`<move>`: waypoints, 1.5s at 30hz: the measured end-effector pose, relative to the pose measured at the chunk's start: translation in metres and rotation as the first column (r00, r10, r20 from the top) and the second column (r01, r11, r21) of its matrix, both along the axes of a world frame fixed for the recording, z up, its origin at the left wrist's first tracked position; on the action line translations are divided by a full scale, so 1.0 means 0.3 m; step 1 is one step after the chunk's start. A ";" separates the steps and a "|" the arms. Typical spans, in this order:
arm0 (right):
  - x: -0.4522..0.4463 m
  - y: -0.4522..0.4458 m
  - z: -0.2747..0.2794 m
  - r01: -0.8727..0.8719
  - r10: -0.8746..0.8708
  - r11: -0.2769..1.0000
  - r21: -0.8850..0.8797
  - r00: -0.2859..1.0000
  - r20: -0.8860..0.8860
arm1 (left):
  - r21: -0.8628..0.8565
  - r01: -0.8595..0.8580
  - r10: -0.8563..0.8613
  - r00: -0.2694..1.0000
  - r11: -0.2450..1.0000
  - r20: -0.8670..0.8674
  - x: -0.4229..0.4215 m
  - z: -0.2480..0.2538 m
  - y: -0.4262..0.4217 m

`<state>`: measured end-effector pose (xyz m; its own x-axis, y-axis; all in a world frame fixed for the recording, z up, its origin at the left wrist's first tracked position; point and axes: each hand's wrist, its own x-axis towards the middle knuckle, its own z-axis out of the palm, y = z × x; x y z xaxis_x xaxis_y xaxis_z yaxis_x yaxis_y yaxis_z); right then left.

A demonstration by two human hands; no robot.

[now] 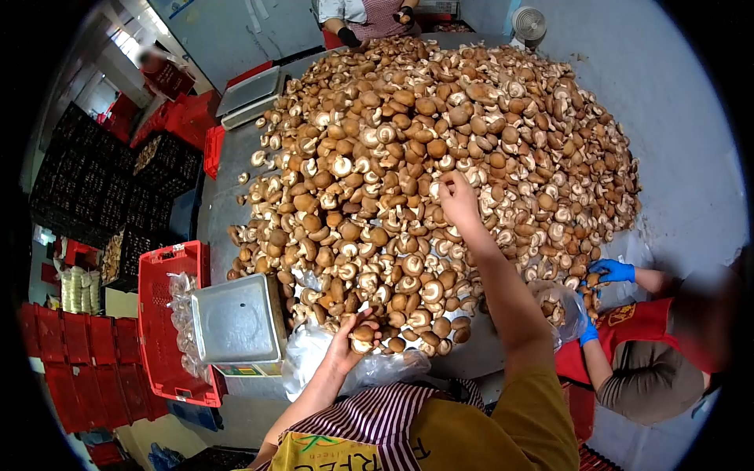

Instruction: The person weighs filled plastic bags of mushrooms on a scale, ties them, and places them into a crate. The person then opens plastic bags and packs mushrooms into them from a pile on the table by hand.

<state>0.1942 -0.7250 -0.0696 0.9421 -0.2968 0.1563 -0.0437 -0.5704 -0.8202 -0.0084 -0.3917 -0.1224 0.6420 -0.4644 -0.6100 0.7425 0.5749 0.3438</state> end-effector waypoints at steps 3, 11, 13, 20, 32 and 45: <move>0.061 0.030 0.029 0.028 0.081 0.816 0.578 0.984 -0.162 | -0.022 0.002 -0.002 1.000 1.000 0.016 0.011 0.011 -0.002; 0.203 0.171 0.051 -0.107 -0.006 0.964 -0.244 0.908 -0.420 | -0.004 -0.014 0.014 0.998 1.000 0.061 0.031 0.038 0.001; 0.201 0.188 0.010 -0.251 0.010 0.836 -0.488 0.896 -0.444 | -0.008 -0.014 0.015 0.998 1.000 0.067 0.031 0.039 0.001; 0.125 0.160 -0.037 -0.086 -0.023 0.884 -0.459 0.974 -0.227 | 0.004 0.021 -0.021 0.997 1.000 0.080 0.025 0.030 -0.008; 0.205 0.197 -0.157 -0.103 0.107 0.684 -0.722 0.993 -0.040 | 0.001 0.042 -0.041 0.995 0.999 0.090 0.026 0.060 -0.031; 0.027 0.202 -0.027 -0.084 0.052 0.895 -0.437 0.995 -0.083 | -0.022 0.164 -0.158 0.974 0.986 0.165 0.043 0.070 -0.081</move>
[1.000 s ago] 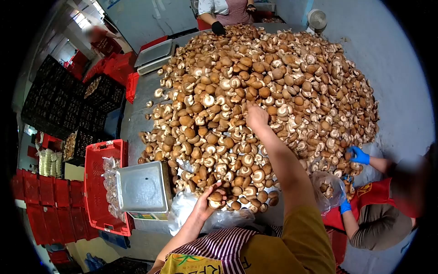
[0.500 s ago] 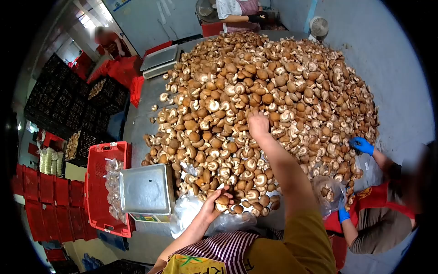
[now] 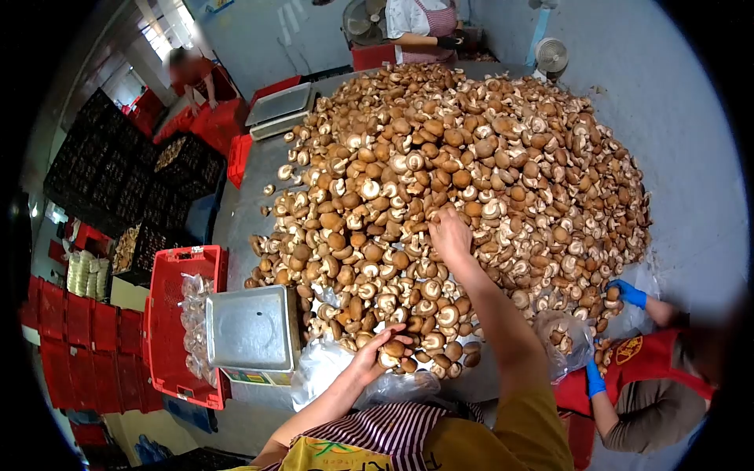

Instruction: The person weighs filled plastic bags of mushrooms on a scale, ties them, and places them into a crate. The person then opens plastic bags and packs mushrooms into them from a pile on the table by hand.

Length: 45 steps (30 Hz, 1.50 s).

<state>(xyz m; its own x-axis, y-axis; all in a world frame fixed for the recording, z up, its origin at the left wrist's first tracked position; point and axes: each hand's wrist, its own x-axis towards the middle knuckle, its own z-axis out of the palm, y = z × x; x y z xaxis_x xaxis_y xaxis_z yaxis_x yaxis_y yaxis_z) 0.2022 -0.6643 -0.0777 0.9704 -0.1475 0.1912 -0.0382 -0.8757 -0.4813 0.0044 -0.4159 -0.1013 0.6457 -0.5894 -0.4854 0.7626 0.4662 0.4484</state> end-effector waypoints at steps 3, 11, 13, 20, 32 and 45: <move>0.075 0.011 -0.027 0.032 -0.029 0.991 -0.129 0.999 0.024 | 0.007 0.020 -0.020 1.000 1.000 0.014 -0.006 0.014 -0.010; 0.214 0.005 -0.074 0.018 -0.028 0.935 -0.355 0.999 -0.021 | -0.015 -0.050 0.050 0.999 0.999 0.001 -0.025 0.018 0.024; 0.205 -0.027 -0.096 0.024 -0.046 0.924 -0.381 0.998 -0.048 | -0.006 -0.048 0.048 0.999 0.999 -0.012 -0.027 0.023 0.030; 0.009 -0.014 0.042 -0.078 0.072 0.992 0.102 0.995 0.063 | -0.025 -0.035 0.035 0.999 0.999 0.014 -0.029 0.029 0.028; -0.586 0.288 0.124 -0.711 0.706 0.682 0.172 0.701 0.098 | -0.111 -0.020 -0.020 0.938 0.994 -0.345 -0.048 0.002 -0.007; -0.195 0.260 -0.134 -0.323 0.317 0.930 -0.175 0.946 -0.065 | -0.306 0.118 -0.121 0.993 0.945 0.010 -0.077 -0.086 0.045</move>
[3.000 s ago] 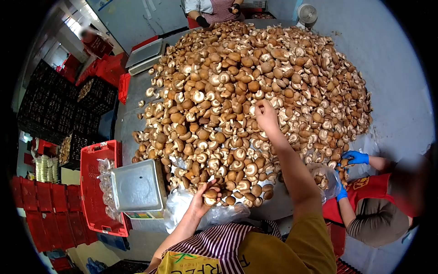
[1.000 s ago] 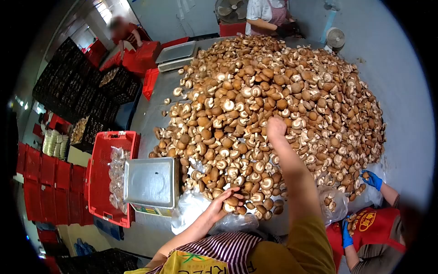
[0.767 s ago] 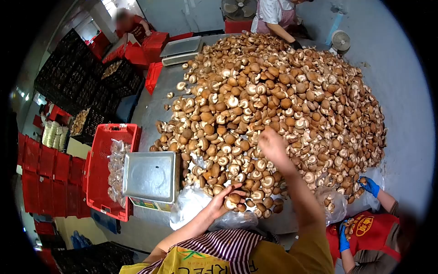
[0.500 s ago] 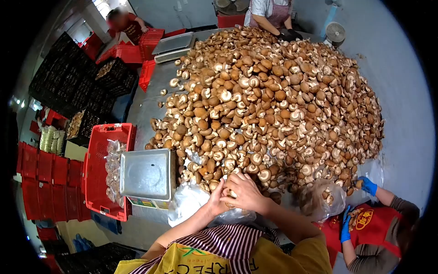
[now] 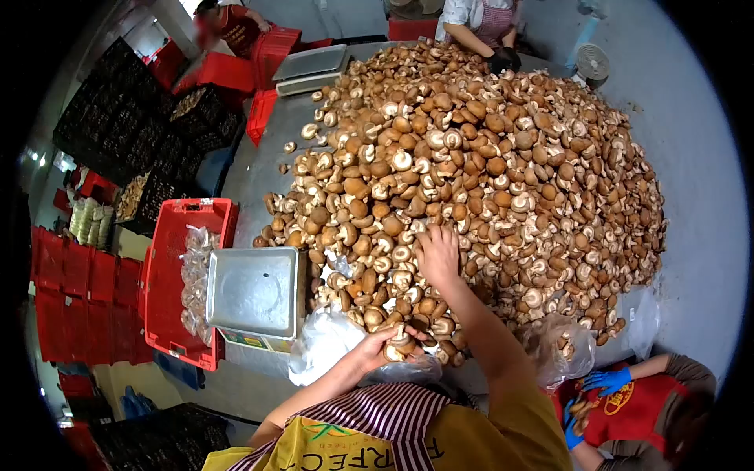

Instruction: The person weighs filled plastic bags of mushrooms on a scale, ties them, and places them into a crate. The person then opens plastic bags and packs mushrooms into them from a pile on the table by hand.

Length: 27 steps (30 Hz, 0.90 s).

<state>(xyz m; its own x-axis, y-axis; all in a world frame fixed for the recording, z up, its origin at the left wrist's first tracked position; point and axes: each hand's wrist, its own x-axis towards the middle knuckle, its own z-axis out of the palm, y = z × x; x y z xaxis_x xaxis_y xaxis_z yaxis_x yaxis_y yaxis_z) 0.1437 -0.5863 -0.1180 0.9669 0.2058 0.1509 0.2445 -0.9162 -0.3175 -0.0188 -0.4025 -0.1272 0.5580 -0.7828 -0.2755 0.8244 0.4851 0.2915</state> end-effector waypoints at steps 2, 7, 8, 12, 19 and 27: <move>-0.100 0.003 0.033 -0.087 0.080 0.996 0.035 0.982 0.169 | -0.018 0.005 -0.005 1.000 1.000 0.016 -0.009 0.001 0.009; -0.222 0.002 0.060 -0.292 0.274 0.902 0.318 0.957 0.100 | 0.038 0.042 -0.044 0.998 0.998 0.049 -0.012 0.038 0.026; -0.185 -0.014 0.062 -0.157 0.159 0.935 0.317 0.987 0.018 | 0.039 0.040 -0.043 0.997 0.998 0.058 -0.010 0.040 0.028; 0.089 -0.085 0.027 0.208 -0.201 0.952 0.224 0.978 -0.055 | 0.056 0.028 -0.032 0.997 0.998 0.070 -0.012 0.089 0.037; 0.324 -0.010 0.014 0.305 -0.326 0.945 -0.114 0.887 -0.327 | 0.057 0.008 -0.011 0.999 0.998 0.051 -0.021 0.085 0.032; 0.156 -0.111 0.068 0.547 -0.241 0.586 0.598 0.822 -0.516 | 0.102 0.026 -0.031 0.998 0.994 0.047 -0.020 0.076 0.070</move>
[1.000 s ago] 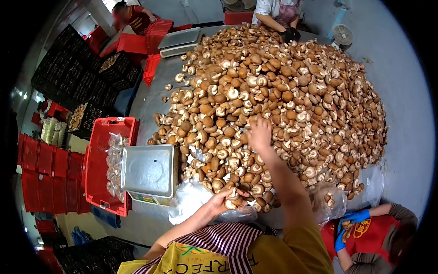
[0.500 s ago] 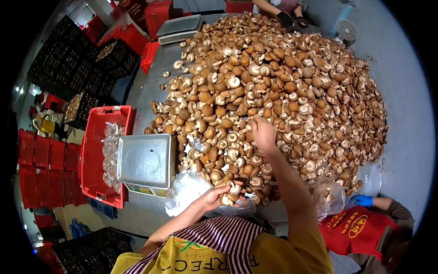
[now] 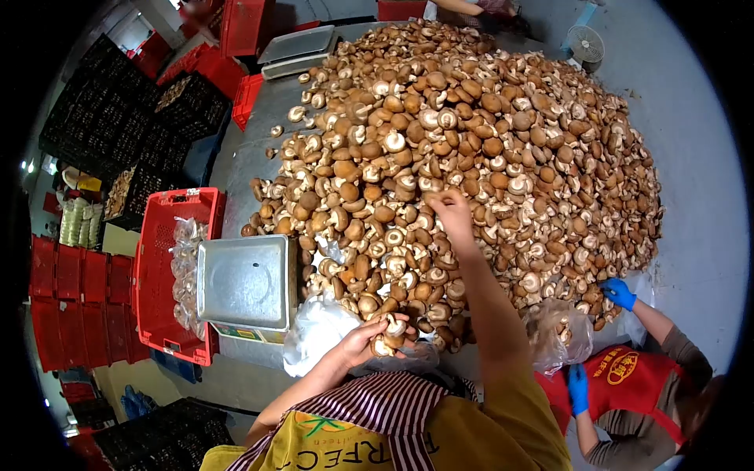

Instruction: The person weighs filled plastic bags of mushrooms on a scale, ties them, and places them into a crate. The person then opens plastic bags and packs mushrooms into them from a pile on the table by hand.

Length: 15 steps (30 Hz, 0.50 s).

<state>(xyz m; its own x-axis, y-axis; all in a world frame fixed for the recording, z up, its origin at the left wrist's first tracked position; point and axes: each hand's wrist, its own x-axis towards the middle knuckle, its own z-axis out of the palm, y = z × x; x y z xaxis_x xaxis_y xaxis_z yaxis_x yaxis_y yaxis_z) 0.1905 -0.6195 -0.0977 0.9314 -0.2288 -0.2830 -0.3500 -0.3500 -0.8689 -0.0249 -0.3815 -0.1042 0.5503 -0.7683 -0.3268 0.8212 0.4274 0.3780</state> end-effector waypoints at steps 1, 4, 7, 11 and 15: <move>-0.033 -0.037 0.017 -0.001 0.001 1.000 0.000 1.000 -0.001 | -0.004 -0.004 0.004 1.000 1.000 -0.008 0.005 0.003 0.002; -0.093 -0.169 0.010 -0.068 -0.011 0.837 0.543 0.990 0.141 | -0.008 0.003 -0.003 1.000 1.000 -0.013 0.020 0.015 0.004; -0.097 -0.224 0.023 -0.091 -0.043 0.331 0.939 0.993 0.111 | -0.028 0.019 -0.019 1.000 0.999 0.007 0.027 0.012 -0.013; 0.013 -0.162 0.036 0.009 0.059 0.889 0.459 0.989 -0.135 | 0.009 -0.002 0.002 1.000 1.000 0.021 0.027 0.010 -0.025; 0.065 -0.013 -0.011 -0.508 0.424 0.771 -0.384 0.860 -0.284 | 0.058 -0.052 0.051 0.999 0.997 0.013 0.010 0.037 -0.020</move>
